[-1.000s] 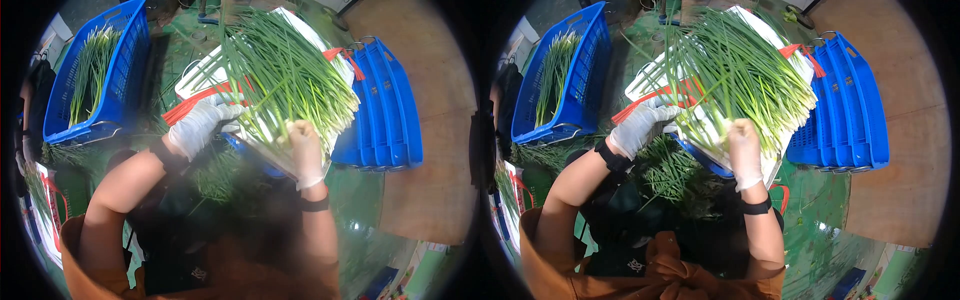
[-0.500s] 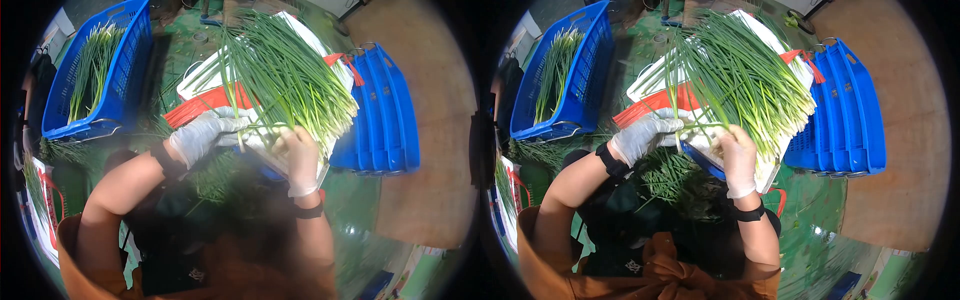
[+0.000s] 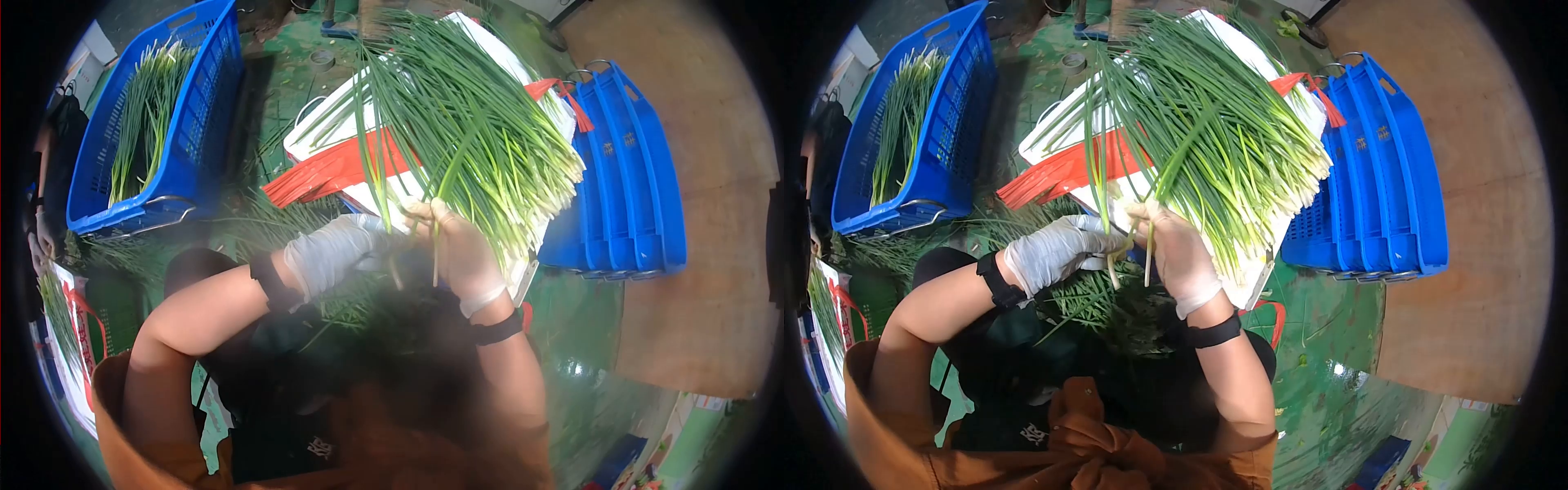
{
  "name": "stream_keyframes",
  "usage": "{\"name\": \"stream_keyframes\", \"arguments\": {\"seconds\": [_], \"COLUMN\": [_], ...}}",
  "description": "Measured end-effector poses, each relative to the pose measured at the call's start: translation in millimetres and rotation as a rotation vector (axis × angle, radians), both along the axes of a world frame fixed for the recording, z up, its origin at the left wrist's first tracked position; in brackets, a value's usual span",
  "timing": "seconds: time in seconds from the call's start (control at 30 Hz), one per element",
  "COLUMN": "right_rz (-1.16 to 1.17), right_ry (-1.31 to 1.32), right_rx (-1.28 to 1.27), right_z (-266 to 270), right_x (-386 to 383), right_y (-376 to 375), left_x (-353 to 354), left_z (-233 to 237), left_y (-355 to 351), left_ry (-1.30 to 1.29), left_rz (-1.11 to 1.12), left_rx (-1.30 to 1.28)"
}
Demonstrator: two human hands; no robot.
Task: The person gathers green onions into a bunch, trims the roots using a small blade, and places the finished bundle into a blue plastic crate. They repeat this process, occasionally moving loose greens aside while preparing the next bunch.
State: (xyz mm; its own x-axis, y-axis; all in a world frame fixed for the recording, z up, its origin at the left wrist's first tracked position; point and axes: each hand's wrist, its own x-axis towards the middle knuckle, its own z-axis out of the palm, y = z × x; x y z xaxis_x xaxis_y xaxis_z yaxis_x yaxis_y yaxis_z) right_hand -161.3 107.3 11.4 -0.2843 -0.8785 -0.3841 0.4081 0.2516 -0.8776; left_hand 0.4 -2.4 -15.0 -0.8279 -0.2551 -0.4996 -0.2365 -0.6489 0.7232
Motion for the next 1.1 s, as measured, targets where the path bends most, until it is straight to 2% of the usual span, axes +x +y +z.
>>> {"name": "stream_keyframes", "arguments": {"seconds": [0.07,0.1,0.13,0.17,0.23,0.27,0.3,0.33,0.4,0.43,0.47,0.53,0.6,0.63,0.67,0.7,0.8,0.9,0.97,1.0,1.07,1.1], "right_rz": [-0.017,-0.06,-0.105,-0.105,0.011,0.011,0.012,0.012,0.054,0.098,0.099,0.204,0.245,0.256,0.264,0.267,0.207,0.138,0.089,0.083,0.091,0.079], "right_ry": [-0.015,-0.023,-0.033,-0.031,0.338,0.337,0.36,0.382,0.404,0.43,0.428,0.534,0.519,0.558,0.597,0.598,0.396,0.407,0.189,0.189,0.452,0.353], "right_rx": [0.008,0.011,0.014,0.015,0.171,0.17,0.168,0.167,0.188,0.211,0.211,0.184,0.13,0.015,-0.1,-0.1,0.103,0.017,0.065,0.066,0.021,0.094], "right_z": [-3.9,0.1,4.8,10.3,22.3,28.5,34.2,36.2,32.4,31.0,33.3,40.6,26.2,20.1,18.3,21.0,24.9,14.7,20.4,22.2,24.0,18.7], "right_x": [1.6,1.5,1.6,1.7,3.6,6.3,9.7,12.0,10.2,10.2,14.3,24.7,23.9,23.6,23.7,23.4,23.7,23.2,22.7,23.8,27.8,26.1], "right_y": [-0.5,-0.5,-0.4,1.0,4.8,4.6,4.3,4.2,2.6,1.5,0.2,-1.5,-0.5,-0.7,-0.9,0.0,3.6,4.9,4.5,3.9,2.5,3.6], "left_x": [-0.8,0.3,-1.8,-2.2,1.9,5.3,7.4,11.7,15.0,2.1,5.5,1.3,-1.5,0.0,0.9,1.8,2.1,5.2,5.7,5.1,2.6,2.3], "left_z": [2.5,7.8,15.0,23.9,35.5,37.5,27.6,18.4,36.9,41.7,56.4,65.7,66.8,54.4,56.7,61.0,60.5,47.4,50.3,53.5,59.8,67.5], "left_y": [-0.5,-9.9,-14.8,-29.0,-57.8,-69.7,-86.9,-97.6,-75.0,-58.0,-44.9,-16.9,-9.3,-12.2,-13.9,-15.2,-26.3,-37.8,-35.3,-29.6,-17.0,-13.5], "left_ry": [-0.011,-0.002,0.117,0.063,0.021,0.033,0.051,0.153,0.082,0.071,0.004,0.11,-0.066,-0.149,-0.147,-0.124,-0.124,-0.119,-0.147,-0.145,-0.135,-0.195], "left_rz": [0.062,0.146,0.326,0.41,0.594,0.696,0.771,0.758,0.616,0.605,0.436,0.28,0.186,0.138,0.14,0.152,0.219,0.282,0.247,0.241,0.192,0.1], "left_rx": [-0.026,-0.004,0.075,0.058,0.023,0.008,0.108,0.127,-0.039,0.009,0.069,0.042,0.027,-0.034,-0.034,-0.033,-0.075,-0.199,-0.264,-0.264,-0.153,-0.157]}}
